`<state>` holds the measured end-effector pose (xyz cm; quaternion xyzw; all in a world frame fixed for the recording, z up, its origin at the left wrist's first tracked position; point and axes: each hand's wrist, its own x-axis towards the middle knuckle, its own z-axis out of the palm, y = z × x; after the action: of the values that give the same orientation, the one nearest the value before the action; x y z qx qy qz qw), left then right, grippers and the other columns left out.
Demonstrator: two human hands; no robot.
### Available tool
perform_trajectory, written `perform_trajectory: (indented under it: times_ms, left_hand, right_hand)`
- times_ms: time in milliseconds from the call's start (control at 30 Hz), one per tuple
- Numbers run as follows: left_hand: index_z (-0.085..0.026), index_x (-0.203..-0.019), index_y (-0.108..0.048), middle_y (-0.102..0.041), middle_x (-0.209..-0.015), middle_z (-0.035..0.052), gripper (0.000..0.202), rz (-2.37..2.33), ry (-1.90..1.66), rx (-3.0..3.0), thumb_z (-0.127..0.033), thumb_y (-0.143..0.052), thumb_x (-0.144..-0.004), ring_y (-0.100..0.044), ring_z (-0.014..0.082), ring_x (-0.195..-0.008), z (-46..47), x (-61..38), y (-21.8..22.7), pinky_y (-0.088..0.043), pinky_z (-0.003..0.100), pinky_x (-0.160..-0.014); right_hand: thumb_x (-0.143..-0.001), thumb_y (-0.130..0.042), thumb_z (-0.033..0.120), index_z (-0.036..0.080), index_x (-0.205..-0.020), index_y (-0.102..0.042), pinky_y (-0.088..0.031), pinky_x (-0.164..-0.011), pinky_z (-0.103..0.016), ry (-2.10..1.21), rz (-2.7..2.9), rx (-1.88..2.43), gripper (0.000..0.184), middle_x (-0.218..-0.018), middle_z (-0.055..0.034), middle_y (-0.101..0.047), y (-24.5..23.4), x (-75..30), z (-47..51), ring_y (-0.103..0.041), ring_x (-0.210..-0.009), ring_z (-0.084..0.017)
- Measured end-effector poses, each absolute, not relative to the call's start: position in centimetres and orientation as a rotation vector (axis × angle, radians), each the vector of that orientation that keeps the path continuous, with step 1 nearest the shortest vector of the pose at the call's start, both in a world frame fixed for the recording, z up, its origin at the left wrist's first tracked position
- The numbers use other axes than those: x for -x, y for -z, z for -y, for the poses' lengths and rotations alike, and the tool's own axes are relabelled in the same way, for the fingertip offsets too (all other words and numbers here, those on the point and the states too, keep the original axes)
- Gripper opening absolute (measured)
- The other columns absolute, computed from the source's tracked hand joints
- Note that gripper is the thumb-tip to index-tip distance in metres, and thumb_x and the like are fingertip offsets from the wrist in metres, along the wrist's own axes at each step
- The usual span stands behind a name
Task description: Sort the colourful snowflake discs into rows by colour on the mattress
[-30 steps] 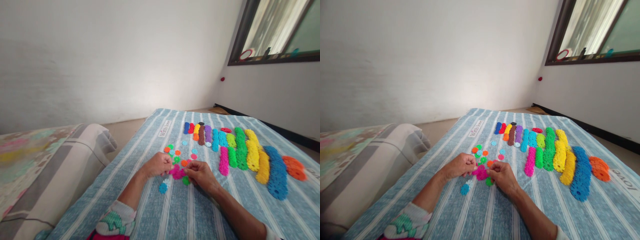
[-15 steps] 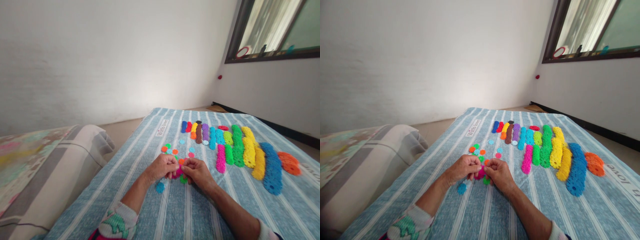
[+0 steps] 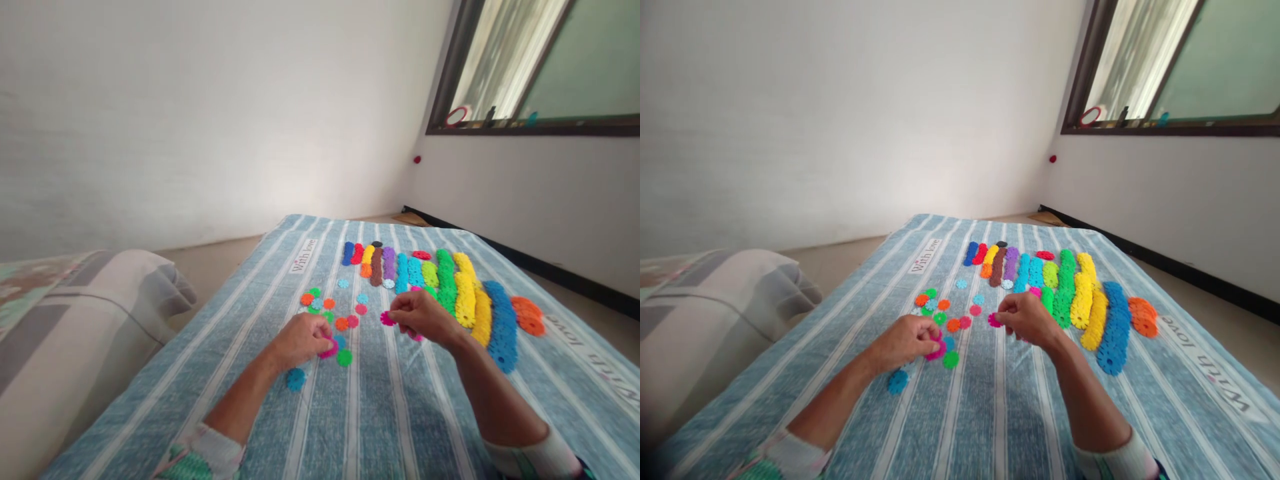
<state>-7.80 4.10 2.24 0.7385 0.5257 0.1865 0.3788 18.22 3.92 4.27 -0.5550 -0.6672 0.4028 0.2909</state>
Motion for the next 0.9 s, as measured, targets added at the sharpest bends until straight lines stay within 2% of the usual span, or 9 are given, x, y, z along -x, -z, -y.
perform_trajectory:
  times_ms: [200,500,700,900]
  left_hand:
    - [-0.017,-0.070,-0.064,-0.053,-0.054,-0.0049,0.012,-1.416,-0.342,-2.111,-0.024,-0.058,-0.062,-0.047,0.0100,-0.052,-4.4,7.8,-1.9,-0.030,0.019,-0.050]
    - [-0.017,-0.073,-0.066,-0.057,-0.057,-0.0030,0.015,-1.412,-0.344,-2.150,-0.023,-0.055,-0.066,-0.050,0.0112,-0.054,-4.4,7.9,-1.6,-0.031,0.019,-0.052]
    - [-0.015,-0.076,-0.067,-0.058,-0.059,-0.0022,0.017,-1.404,-0.351,-2.101,-0.022,-0.056,-0.065,-0.050,0.0112,-0.055,-4.0,7.9,-2.2,-0.033,0.020,-0.053]
    - [-0.016,-0.081,-0.069,-0.050,-0.054,-0.0053,0.021,-1.426,-0.358,-2.101,-0.023,-0.060,-0.062,-0.045,0.0105,-0.052,-4.0,8.0,-2.5,-0.030,0.019,-0.052]
  right_hand:
    - [-0.065,-0.054,0.015,0.015,-0.054,-0.055,-0.035,-0.037,-0.018,-0.881,1.979,1.753,0.011,-0.043,0.0025,-0.052,-5.1,-23.0,-3.5,-0.047,-0.036,-0.008]
    - [-0.063,-0.052,0.010,0.016,-0.050,-0.052,-0.035,-0.038,-0.019,-0.779,2.085,1.954,0.014,-0.042,0.0012,-0.054,-4.0,-21.9,-3.9,-0.053,-0.037,-0.011]
    - [-0.068,-0.056,0.015,0.015,-0.053,-0.056,-0.031,-0.041,-0.019,-0.714,2.083,2.060,0.015,-0.043,-0.0003,-0.056,-3.8,-22.5,-4.3,-0.053,-0.036,-0.011]
    - [-0.073,-0.060,0.027,0.018,-0.066,-0.065,-0.030,-0.049,-0.022,-0.343,2.144,1.911,0.013,-0.058,-0.0023,-0.062,-3.6,-20.0,-4.1,-0.056,-0.053,-0.013]
